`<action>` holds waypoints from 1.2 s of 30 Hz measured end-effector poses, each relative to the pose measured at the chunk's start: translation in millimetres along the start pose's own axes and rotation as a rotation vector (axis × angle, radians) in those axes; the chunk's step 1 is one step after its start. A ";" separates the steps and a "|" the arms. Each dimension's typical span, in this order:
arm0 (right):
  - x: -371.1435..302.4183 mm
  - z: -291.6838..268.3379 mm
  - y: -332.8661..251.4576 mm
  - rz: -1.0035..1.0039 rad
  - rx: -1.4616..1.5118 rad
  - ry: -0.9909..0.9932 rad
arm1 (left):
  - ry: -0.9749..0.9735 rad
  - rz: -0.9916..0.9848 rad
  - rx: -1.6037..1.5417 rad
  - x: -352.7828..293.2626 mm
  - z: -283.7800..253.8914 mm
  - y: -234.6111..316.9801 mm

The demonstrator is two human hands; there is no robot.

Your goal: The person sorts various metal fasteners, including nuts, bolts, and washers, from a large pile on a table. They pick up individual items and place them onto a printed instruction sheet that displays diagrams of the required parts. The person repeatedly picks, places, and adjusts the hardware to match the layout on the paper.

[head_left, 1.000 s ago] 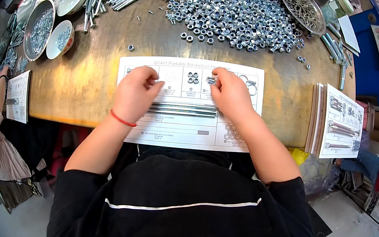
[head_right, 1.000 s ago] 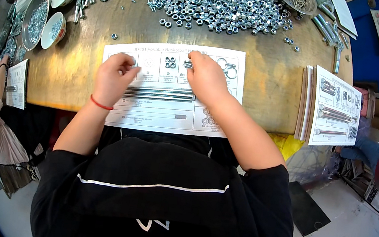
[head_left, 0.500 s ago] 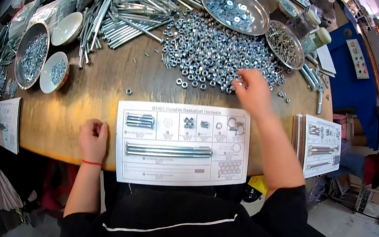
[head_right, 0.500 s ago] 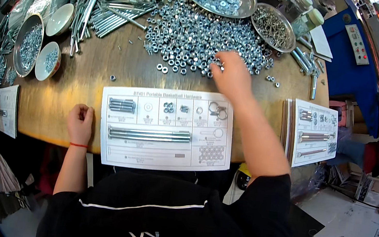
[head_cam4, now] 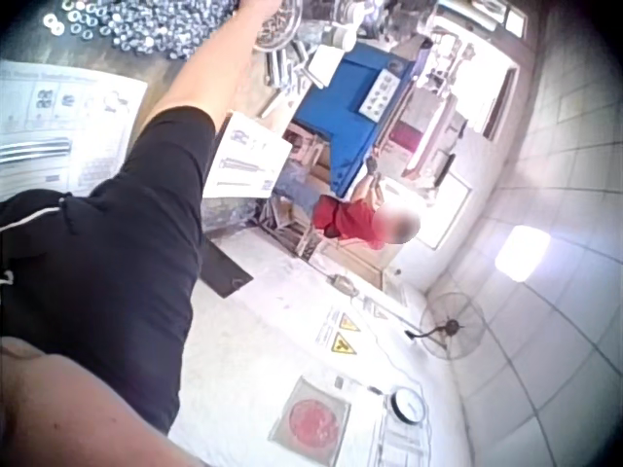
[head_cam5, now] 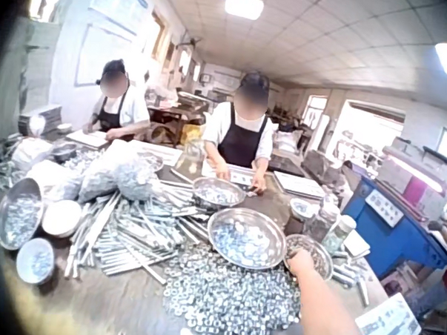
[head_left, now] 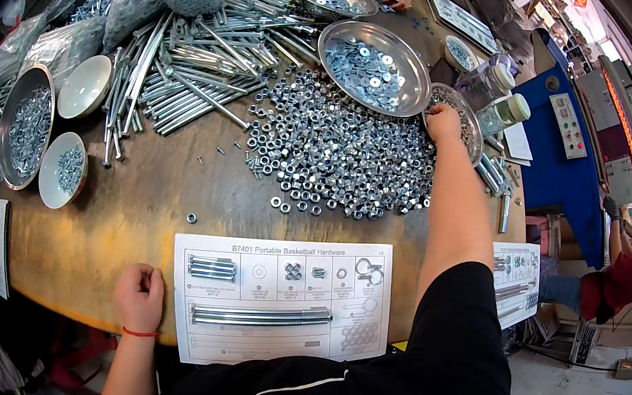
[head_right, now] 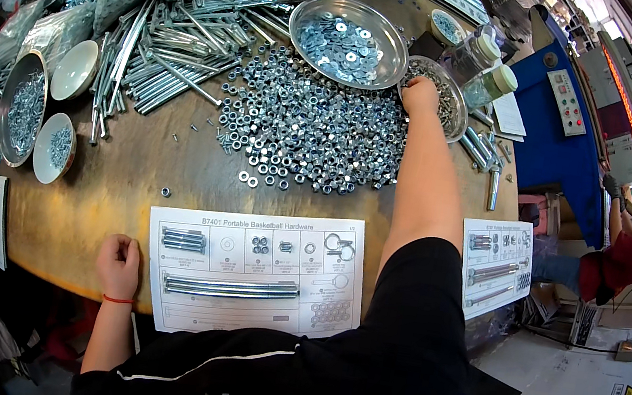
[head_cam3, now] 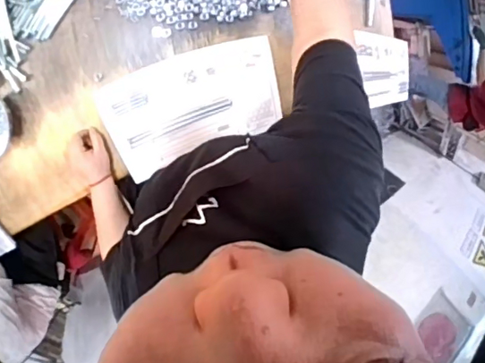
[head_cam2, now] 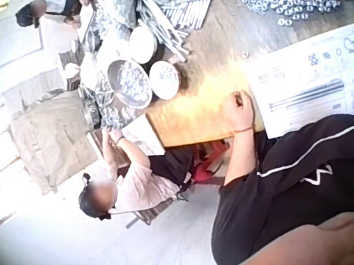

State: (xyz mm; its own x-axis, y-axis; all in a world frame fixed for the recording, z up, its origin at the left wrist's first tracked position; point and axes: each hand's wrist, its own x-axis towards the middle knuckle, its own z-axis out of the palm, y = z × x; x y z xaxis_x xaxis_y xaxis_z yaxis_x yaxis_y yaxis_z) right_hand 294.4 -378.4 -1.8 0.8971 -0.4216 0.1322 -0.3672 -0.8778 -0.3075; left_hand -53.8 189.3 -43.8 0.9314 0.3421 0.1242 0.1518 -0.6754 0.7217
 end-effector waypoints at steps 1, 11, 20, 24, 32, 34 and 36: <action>-2.7 1.7 -3.1 0.006 0.002 0.053 | 0.001 0.002 0.014 0.0 -1.5 -0.5; -99.5 -92.2 18.3 0.126 1.345 -0.168 | -0.026 -0.023 0.062 3.9 7.9 3.0; -344.2 -105.7 23.3 0.019 1.248 -0.518 | -0.004 0.077 0.131 8.3 9.8 -12.0; -402.0 -72.3 39.3 -0.563 0.772 -0.412 | -0.024 0.052 0.104 7.5 11.5 -14.0; -419.2 -67.6 53.9 -0.662 0.502 -0.204 | 0.016 0.066 0.180 2.4 11.7 -7.1; -415.6 -63.8 51.7 -0.633 0.466 -0.174 | 0.006 0.050 0.209 2.2 11.8 -3.8; -409.1 -58.6 45.5 -0.625 0.454 -0.125 | -0.006 0.022 0.231 2.9 8.4 -1.9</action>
State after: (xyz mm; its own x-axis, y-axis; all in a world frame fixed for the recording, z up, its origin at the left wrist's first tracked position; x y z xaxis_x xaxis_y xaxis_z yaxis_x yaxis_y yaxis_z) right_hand -103.8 -259.2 -14.7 0.9351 0.1733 0.3090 0.3280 -0.7533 -0.5701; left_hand -48.7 186.1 -50.5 0.9371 0.3224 0.1341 0.2024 -0.8145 0.5437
